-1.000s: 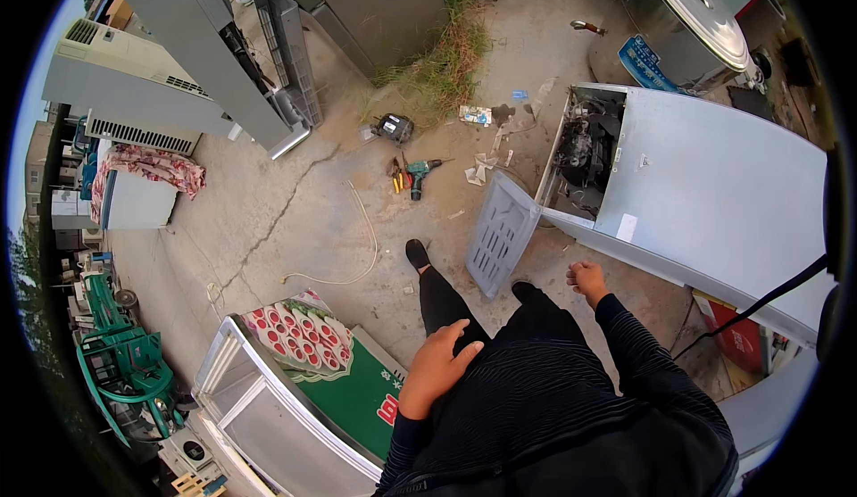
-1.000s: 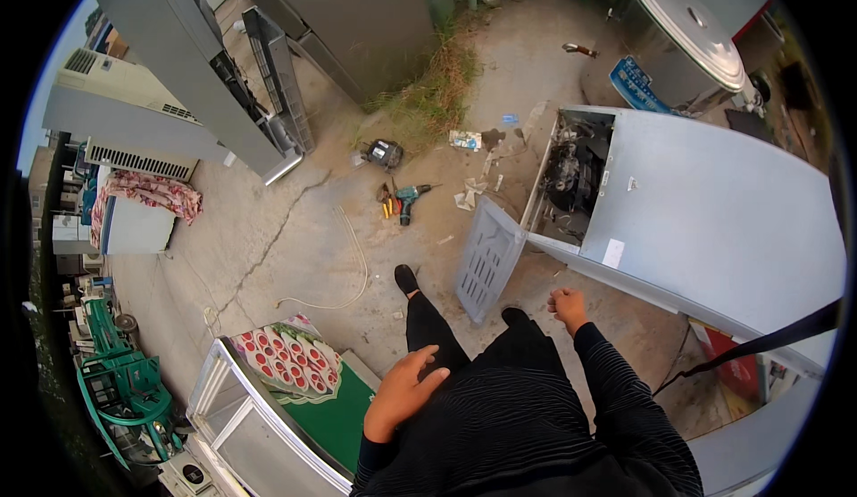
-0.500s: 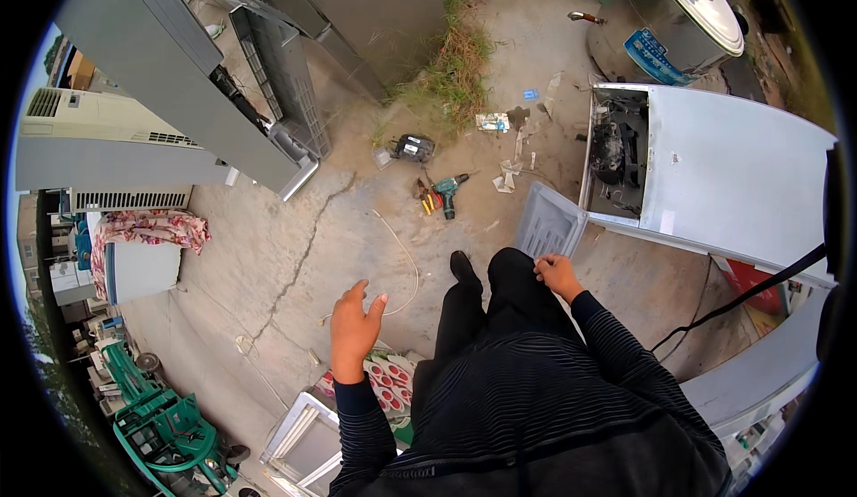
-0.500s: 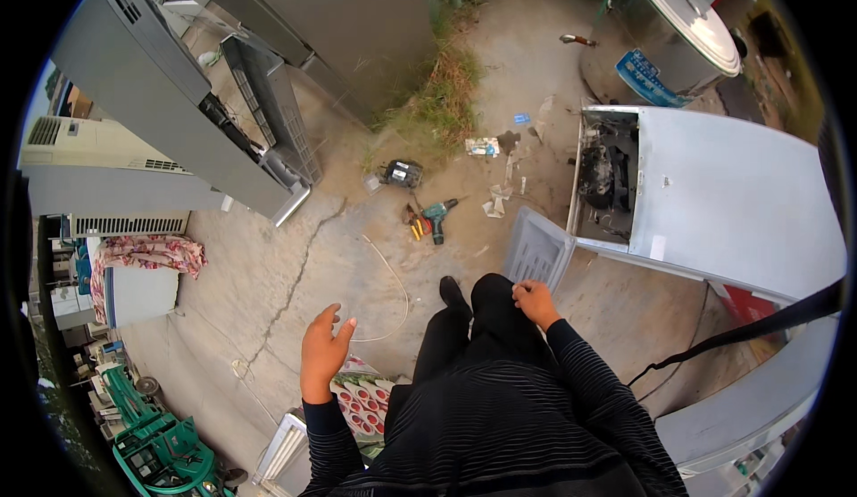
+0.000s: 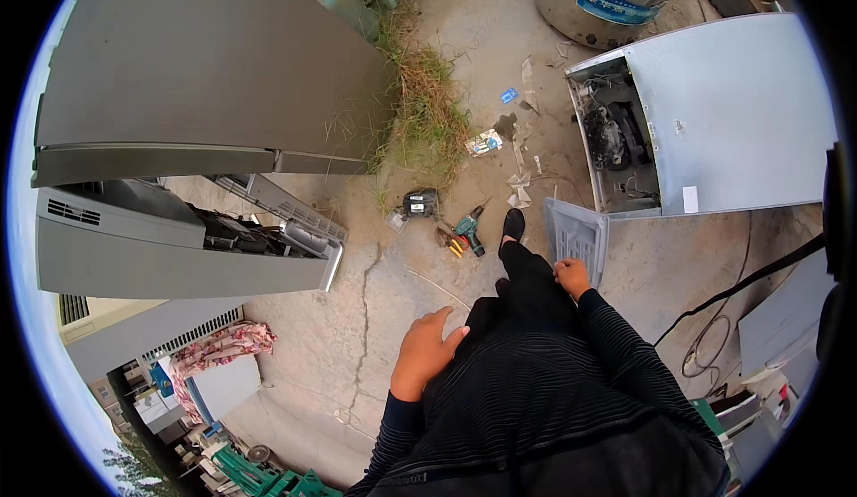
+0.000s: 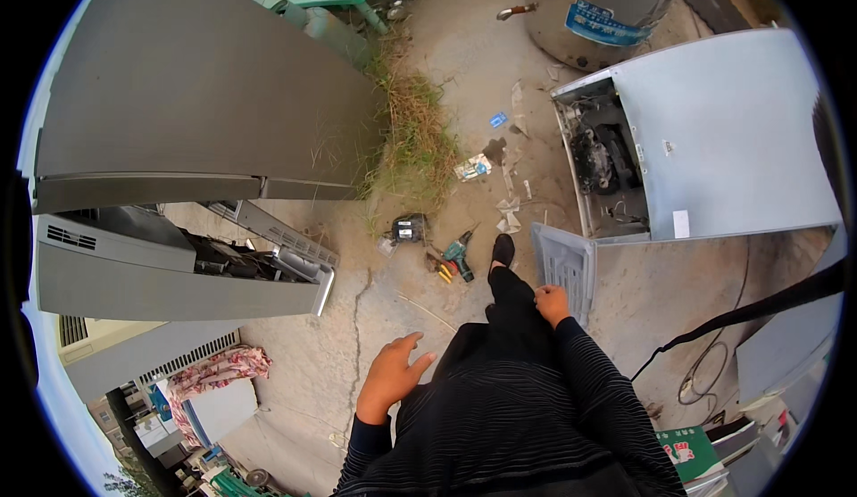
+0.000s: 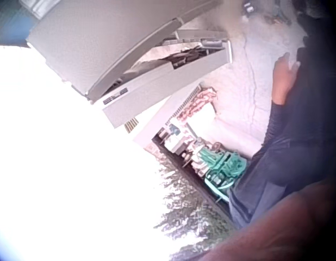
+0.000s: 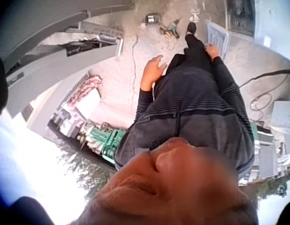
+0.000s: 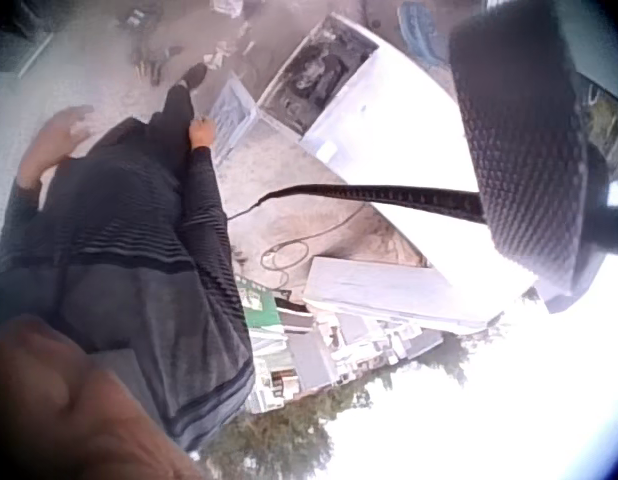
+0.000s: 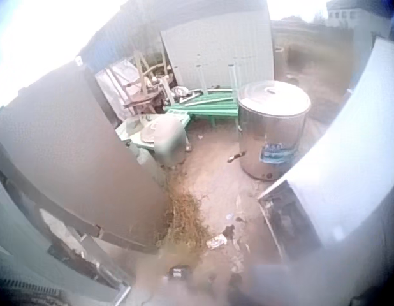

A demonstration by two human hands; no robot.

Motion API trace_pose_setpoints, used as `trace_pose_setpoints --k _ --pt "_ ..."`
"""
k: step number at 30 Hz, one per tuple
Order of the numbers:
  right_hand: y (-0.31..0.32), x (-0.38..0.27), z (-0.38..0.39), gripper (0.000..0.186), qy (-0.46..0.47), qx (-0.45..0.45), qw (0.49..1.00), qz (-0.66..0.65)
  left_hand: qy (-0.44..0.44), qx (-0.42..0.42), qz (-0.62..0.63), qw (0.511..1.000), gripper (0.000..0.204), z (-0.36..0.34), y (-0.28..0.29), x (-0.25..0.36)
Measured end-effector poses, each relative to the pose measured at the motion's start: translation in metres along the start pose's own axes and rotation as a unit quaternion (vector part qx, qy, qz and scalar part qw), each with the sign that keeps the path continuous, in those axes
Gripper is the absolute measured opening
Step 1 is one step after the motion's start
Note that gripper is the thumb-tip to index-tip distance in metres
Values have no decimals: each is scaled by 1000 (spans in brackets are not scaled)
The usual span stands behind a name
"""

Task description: The person removes a compressor from a refrigerator, disconnects the power cord, and reinstalls the compressor into the appliance's back compartment. They use pliers and a screwdriver to manipulate the components and secure the unit.

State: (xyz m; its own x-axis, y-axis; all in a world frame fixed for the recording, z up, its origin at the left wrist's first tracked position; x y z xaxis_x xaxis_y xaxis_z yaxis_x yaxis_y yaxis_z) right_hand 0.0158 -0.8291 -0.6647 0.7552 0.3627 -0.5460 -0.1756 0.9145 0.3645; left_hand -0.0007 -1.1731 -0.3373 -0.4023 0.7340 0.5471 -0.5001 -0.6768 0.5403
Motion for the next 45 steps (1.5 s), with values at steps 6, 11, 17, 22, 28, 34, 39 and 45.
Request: trace_pose_setpoints --k 6,11,17,22,28,34,39,45 --pt "29 -34 -74 23 27 61 994 -84 -112 -56 -49 991 56 -104 57 104" --pt "46 -38 -103 22 -62 124 972 -189 -180 -69 -116 974 53 -177 97 167" --pt "31 -6 -98 24 -178 235 909 -296 -201 -239 -203 928 56 -274 109 229" --pt "-36 -2 -65 17 -322 267 780 -464 -244 -371 -269 855 55 -378 124 252" --pt "-85 -85 -95 18 -396 314 688 -521 -198 -349 -292 868 47 -583 163 244" --pt "-83 -211 -252 23 -230 181 868 -402 -104 -111 -51 987 50 -749 207 119" --pt "-93 -296 -344 26 -114 85 889 -435 108 -129 42 985 67 -789 129 78" --pt "-208 -249 -375 22 -157 104 938 -290 79 -44 39 995 76 -901 59 -30"
Point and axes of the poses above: each hand's wrist, its own z-axis away from the middle knuckle, its own y-axis out of the back of the hand, x = y × z, the point moved 5 cm from there along -z, towards the middle knuckle, and after that the axes turned 9 degrees about z, right-handed, at the moved point
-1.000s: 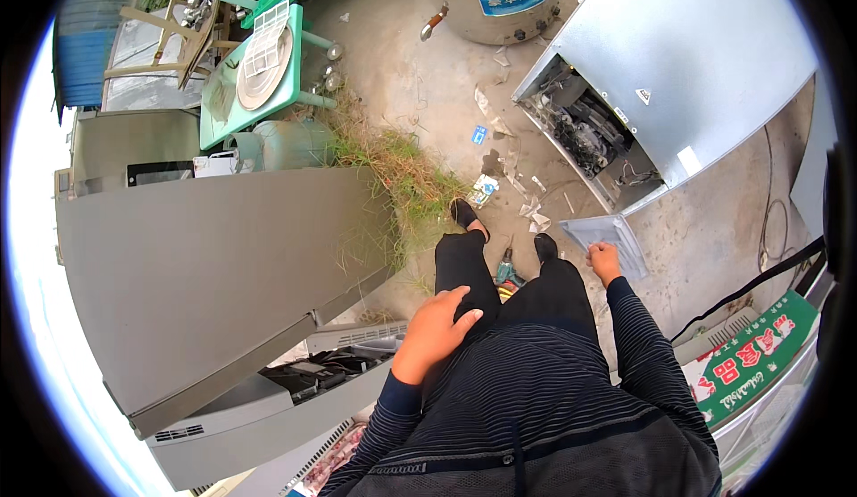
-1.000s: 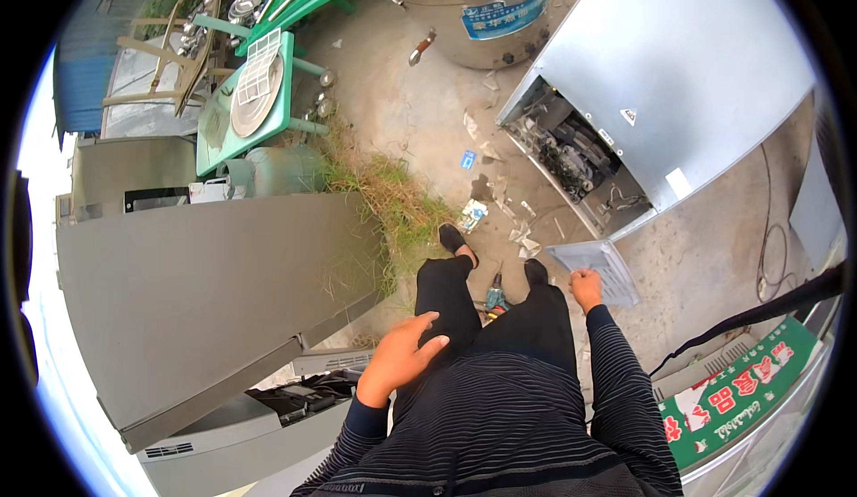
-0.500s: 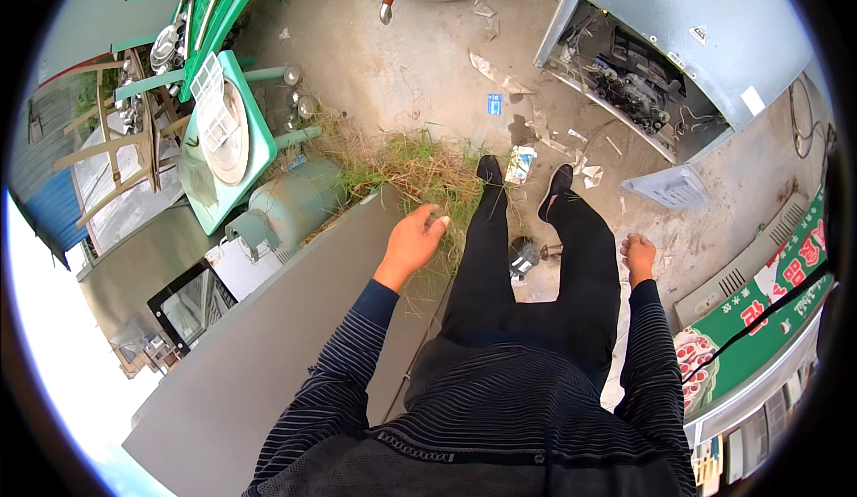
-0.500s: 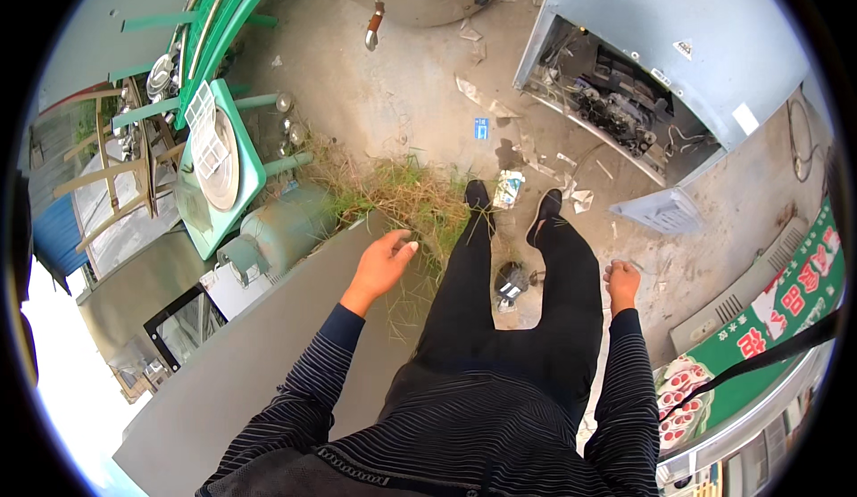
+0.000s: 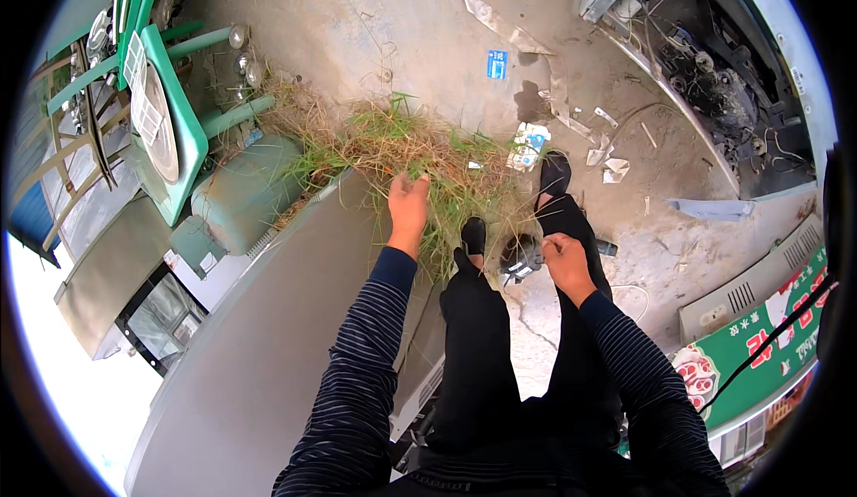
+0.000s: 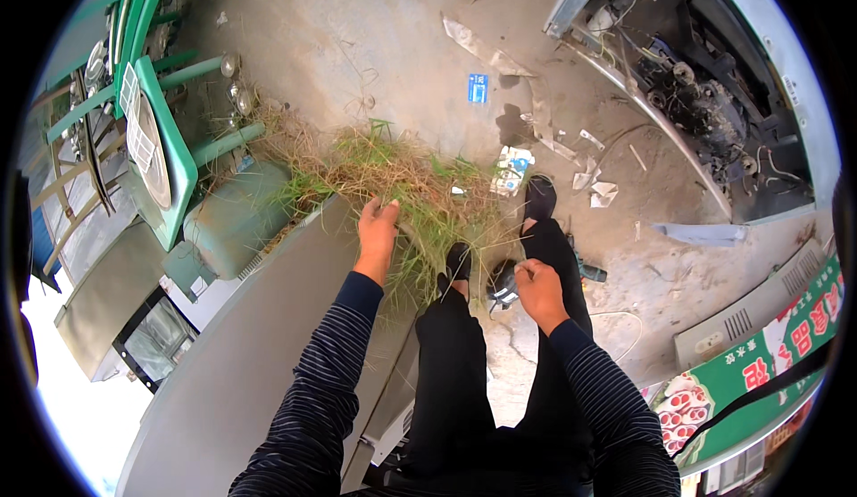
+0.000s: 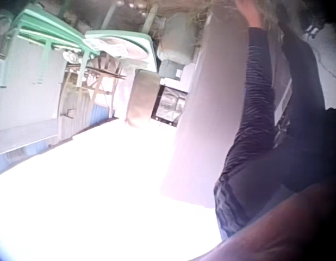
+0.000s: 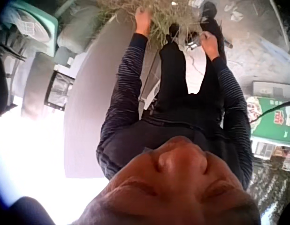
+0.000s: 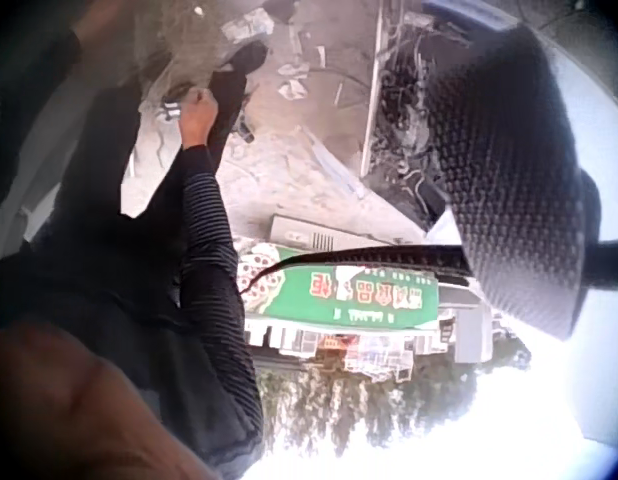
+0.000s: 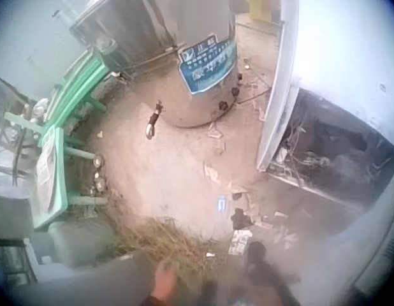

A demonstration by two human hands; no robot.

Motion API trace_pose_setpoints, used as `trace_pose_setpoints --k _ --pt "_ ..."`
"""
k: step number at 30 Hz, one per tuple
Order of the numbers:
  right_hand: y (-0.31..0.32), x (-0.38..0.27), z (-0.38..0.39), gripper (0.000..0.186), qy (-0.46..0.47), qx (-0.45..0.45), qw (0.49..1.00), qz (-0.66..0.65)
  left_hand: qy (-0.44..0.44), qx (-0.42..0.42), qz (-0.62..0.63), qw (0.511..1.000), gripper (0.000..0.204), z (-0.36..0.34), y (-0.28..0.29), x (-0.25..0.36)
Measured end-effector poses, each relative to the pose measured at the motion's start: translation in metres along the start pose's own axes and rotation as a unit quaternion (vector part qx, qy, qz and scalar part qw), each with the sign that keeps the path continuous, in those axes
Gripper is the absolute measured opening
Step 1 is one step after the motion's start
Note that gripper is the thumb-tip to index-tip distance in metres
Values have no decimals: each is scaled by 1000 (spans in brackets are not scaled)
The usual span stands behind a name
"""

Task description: The person removes a compressor from a refrigerator, disconnects the power cord, and reinstalls the compressor into the appliance's back compartment. They use pliers and a screwdriver to manipulate the components and secure the unit.

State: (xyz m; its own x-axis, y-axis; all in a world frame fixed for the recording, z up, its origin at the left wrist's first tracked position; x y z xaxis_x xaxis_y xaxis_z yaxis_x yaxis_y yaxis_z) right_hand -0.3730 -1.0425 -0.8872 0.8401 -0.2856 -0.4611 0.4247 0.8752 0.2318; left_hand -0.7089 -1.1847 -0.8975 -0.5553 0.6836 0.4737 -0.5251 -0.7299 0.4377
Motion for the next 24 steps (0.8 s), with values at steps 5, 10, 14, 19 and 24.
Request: trace_pose_setpoints --k 5,10,14,19,24 --pt "-39 26 -32 27 45 -96 973 205 8 140 -107 984 93 -104 7 -75" --pt "-87 12 -142 45 171 -72 932 310 151 145 -79 975 126 -165 13 -177" --pt "-130 -5 -234 61 277 8 862 425 116 82 -158 977 141 -187 11 -249" --pt "-185 -24 -290 73 378 100 790 472 88 71 -97 989 150 -204 14 -321" --pt "-247 33 -301 86 248 35 881 401 94 38 128 987 144 -205 -16 -386"
Point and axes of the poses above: each hand's wrist, its own z-axis away from the middle knuckle, its own y-axis out of the back of the hand, x = y × z, the point moved 5 cm from there along -z, towards the middle knuckle, and after that the axes turned 9 degrees about z, right-handed, at the moved point
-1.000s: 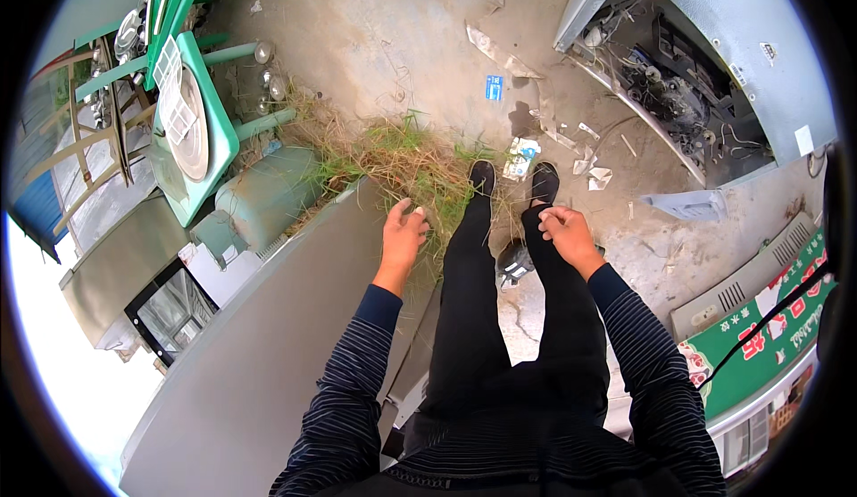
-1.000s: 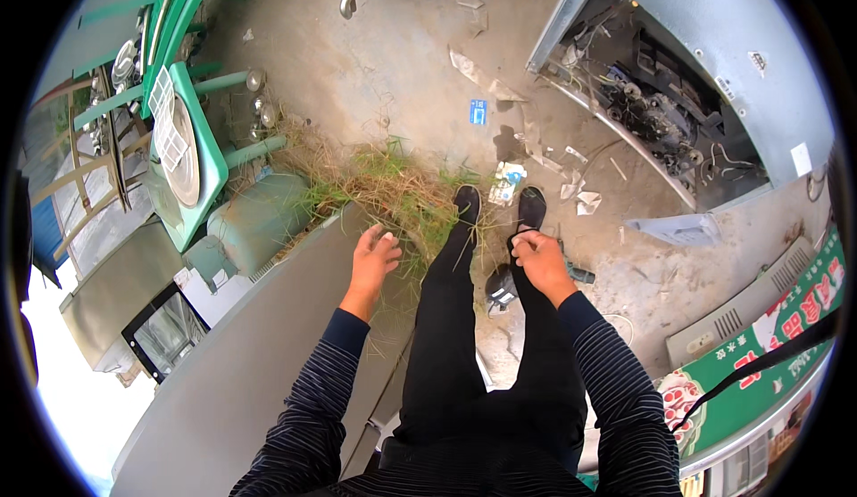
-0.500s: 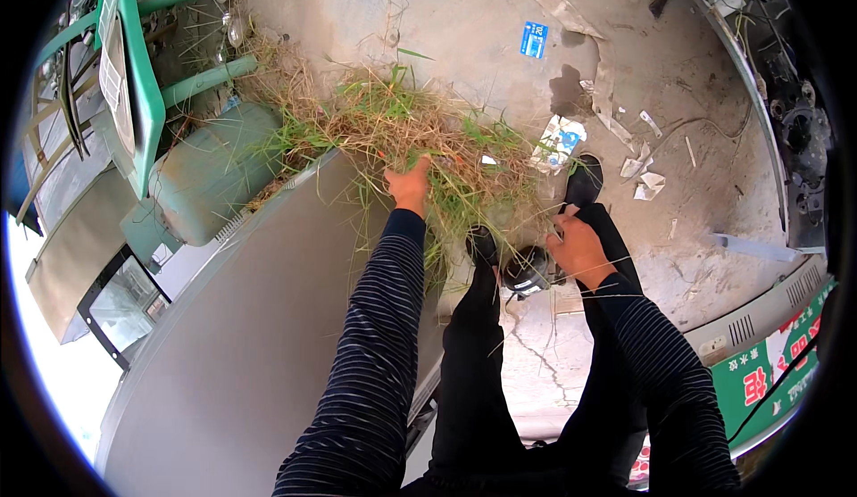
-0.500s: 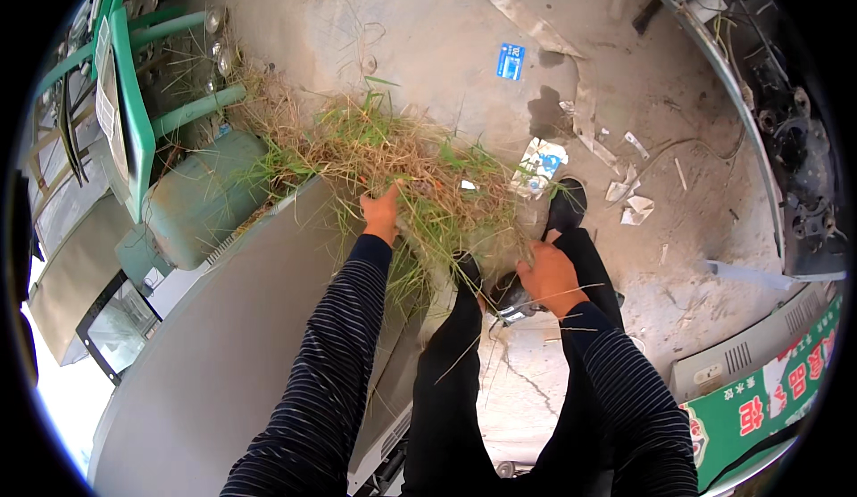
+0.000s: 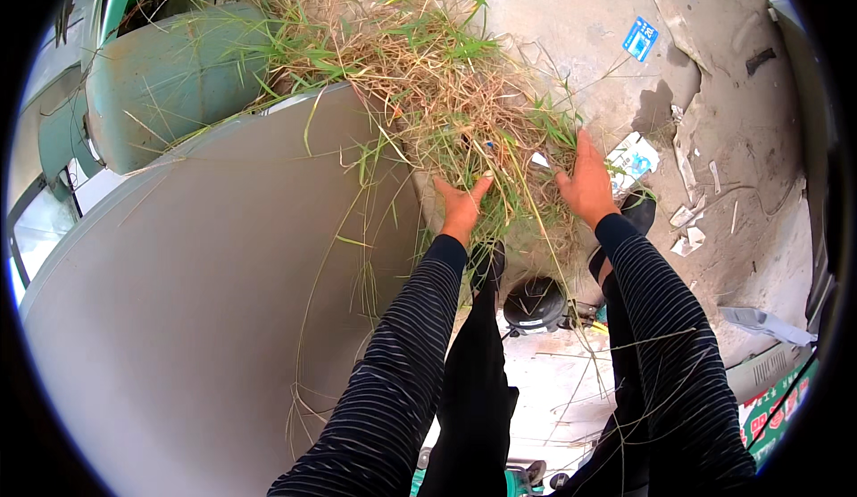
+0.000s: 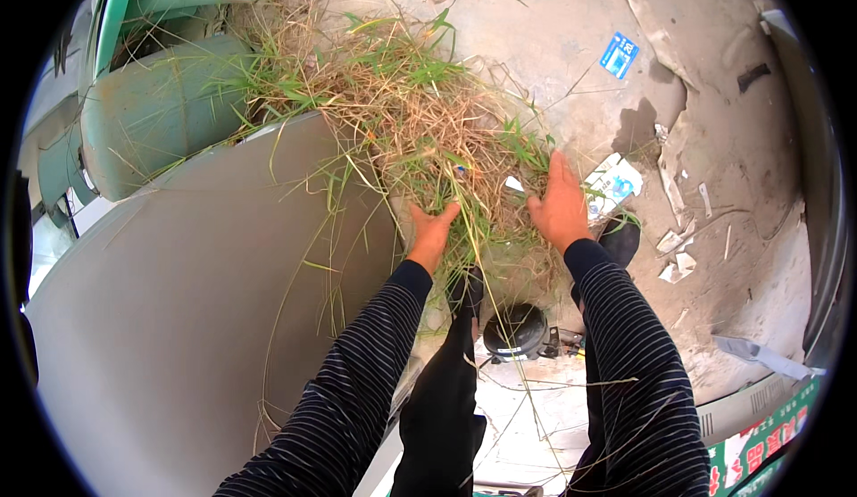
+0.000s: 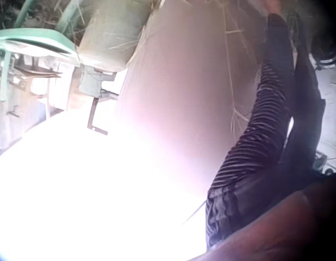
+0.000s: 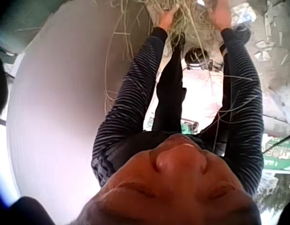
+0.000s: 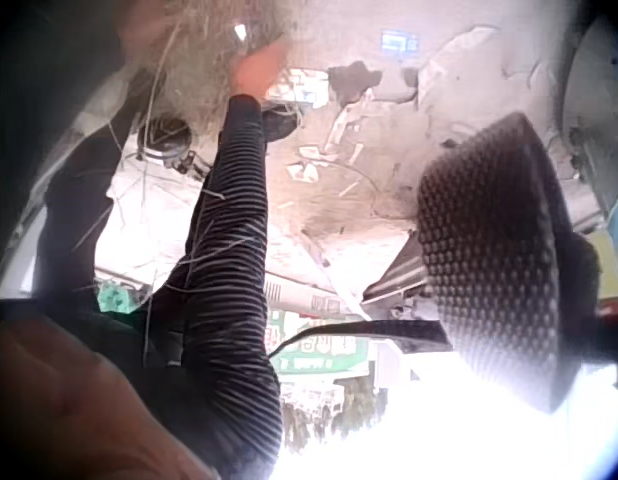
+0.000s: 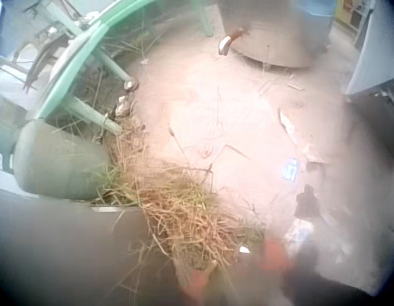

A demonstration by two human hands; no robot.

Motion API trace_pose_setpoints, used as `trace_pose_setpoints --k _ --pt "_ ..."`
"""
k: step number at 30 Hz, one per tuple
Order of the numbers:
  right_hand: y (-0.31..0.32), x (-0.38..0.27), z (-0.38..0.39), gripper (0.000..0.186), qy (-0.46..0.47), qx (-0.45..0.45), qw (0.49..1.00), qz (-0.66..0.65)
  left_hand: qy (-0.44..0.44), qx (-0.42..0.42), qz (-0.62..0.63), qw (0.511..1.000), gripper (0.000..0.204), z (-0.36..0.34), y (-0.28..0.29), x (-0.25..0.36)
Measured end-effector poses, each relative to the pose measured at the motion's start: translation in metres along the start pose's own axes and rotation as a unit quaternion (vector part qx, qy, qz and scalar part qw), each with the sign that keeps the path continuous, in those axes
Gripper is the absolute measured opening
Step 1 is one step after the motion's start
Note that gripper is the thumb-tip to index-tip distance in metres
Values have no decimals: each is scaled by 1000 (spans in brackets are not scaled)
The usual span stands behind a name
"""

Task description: The person removes a compressor from a refrigerator, disconnects the power cord, and reinstalls the compressor into the appliance's back compartment. They use pliers and a screwdriver to manipulate the components and secure the unit.

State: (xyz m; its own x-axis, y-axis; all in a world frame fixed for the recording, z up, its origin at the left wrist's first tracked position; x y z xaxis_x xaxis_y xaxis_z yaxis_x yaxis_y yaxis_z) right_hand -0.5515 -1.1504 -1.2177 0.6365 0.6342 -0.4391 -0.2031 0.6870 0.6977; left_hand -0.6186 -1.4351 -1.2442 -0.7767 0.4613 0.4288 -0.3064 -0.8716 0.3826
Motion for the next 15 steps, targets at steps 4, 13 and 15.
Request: trace_pose_setpoints --k 4,13,15 --pt "-44 -23 34 85 -52 -1 991 -126 58 -11 62 996 146 26 -40 -7" --pt "-88 -35 59 51 66 -136 966 -211 137 -78 -19 987 161 28 -84 3" --pt "-43 -41 84 48 82 -157 979 -105 142 -11 -129 981 158 46 -93 16"
Point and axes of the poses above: each hand's wrist, its own z-axis away from the middle knuckle, its own y-axis out of the back of the hand, x = y × z, the point moved 5 cm from there along -z, towards the middle knuckle, and after that the axes turned 9 degrees about z, right-handed, at the moved point
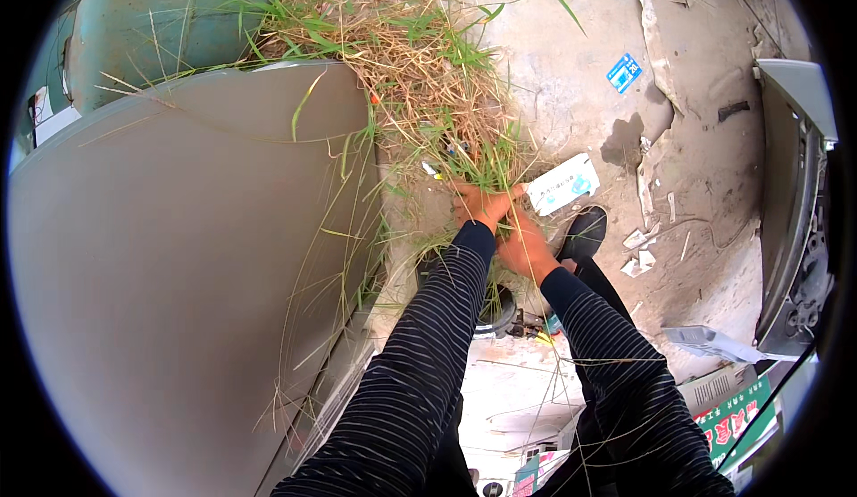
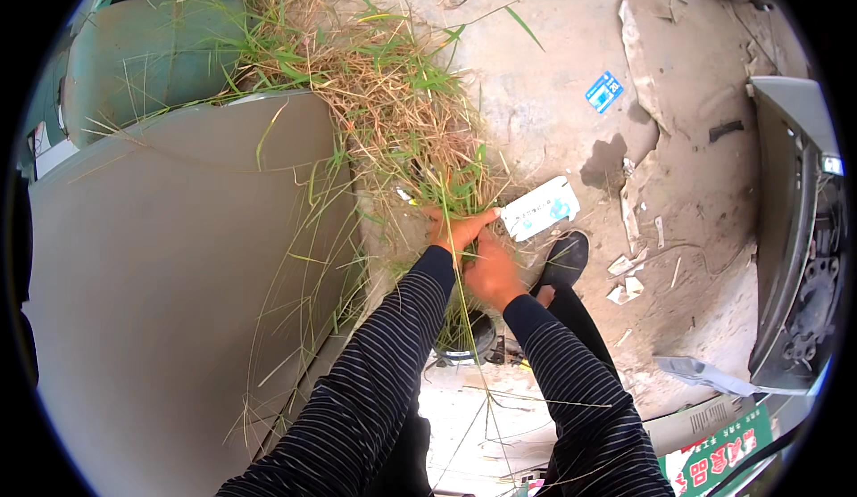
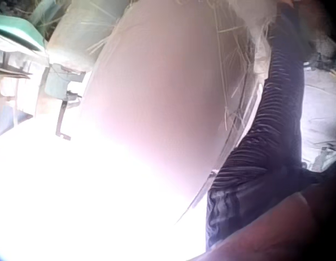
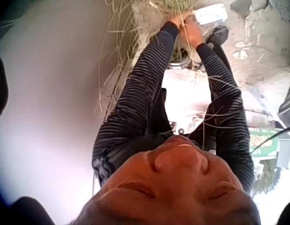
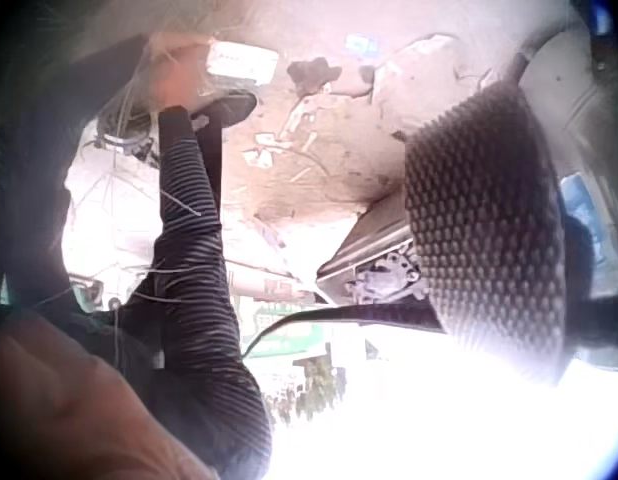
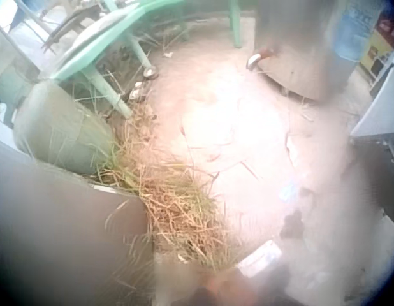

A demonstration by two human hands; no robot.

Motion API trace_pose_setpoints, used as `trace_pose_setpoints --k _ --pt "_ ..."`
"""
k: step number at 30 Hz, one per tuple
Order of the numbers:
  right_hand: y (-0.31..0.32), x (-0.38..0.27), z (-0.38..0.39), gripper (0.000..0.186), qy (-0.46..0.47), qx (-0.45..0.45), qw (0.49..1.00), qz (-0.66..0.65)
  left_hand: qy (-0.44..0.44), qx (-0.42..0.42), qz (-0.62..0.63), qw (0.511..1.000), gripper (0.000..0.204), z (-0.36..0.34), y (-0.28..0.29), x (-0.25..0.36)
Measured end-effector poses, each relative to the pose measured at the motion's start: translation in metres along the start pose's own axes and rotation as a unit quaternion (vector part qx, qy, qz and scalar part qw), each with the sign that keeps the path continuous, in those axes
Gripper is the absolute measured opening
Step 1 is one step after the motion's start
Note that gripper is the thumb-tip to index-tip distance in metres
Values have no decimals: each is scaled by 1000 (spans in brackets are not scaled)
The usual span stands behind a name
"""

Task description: The person removes a compressor from a refrigerator, disconnects the power cord, and reinstalls the compressor into the appliance's back compartment. They use pliers and a screwdriver to manipulate the components and secure the unit.

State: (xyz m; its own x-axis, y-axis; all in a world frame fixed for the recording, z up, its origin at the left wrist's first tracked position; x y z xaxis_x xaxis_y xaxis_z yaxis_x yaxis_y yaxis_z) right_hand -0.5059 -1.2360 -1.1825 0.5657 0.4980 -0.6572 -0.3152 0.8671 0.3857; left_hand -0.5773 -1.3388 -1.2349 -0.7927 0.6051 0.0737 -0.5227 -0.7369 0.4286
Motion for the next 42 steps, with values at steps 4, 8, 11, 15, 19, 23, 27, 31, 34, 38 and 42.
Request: trace_pose_setpoints --k 4,8,11,15,19,23,27,31,34,38,42 --pt "68 -70 103 41 -18 -102 995 -3 13 117 -103 988 139 22 -20 19" --pt "102 -126 196 46 -73 -196 966 -154 15 146 -81 986 99 -2 -28 12" --pt "109 -141 210 41 -91 -208 945 -236 -191 107 -304 927 54 -76 -21 -44" --pt "129 -128 175 34 -54 -68 973 -213 -251 85 -408 873 34 -83 -6 -46" --pt "129 -97 164 33 -123 35 913 -388 -277 69 -533 797 27 -28 61 -43" --pt "144 -80 176 32 -176 12 877 -447 -331 33 -555 762 21 53 126 30" --pt "137 -45 219 34 -178 17 880 -439 -323 33 -608 724 16 97 208 90" --pt "173 -31 270 34 -224 34 865 -448 -361 32 -664 654 17 142 213 127" --pt "201 -39 301 33 -260 16 819 -511 -349 73 -655 666 19 158 210 140" --pt "229 -36 296 33 -304 13 785 -539 -338 36 -675 655 20 162 202 158" --pt "293 -75 207 51 -274 28 851 -447 -389 58 -595 701 19 161 198 145"
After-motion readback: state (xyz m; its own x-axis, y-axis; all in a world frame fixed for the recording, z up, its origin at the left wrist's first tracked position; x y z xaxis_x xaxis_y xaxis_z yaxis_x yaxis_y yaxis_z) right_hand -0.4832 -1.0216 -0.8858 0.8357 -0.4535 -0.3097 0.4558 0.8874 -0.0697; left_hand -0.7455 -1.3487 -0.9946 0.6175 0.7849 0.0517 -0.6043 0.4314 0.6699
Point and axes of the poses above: each hand's wrist, its own z-axis away from the middle knuckle, its own y-axis out of the back of the hand, x = y × z, the point moved 5 cm from there along -z, towards the middle knuckle, and after that the axes turned 9 degrees about z, right-handed, at the moved point
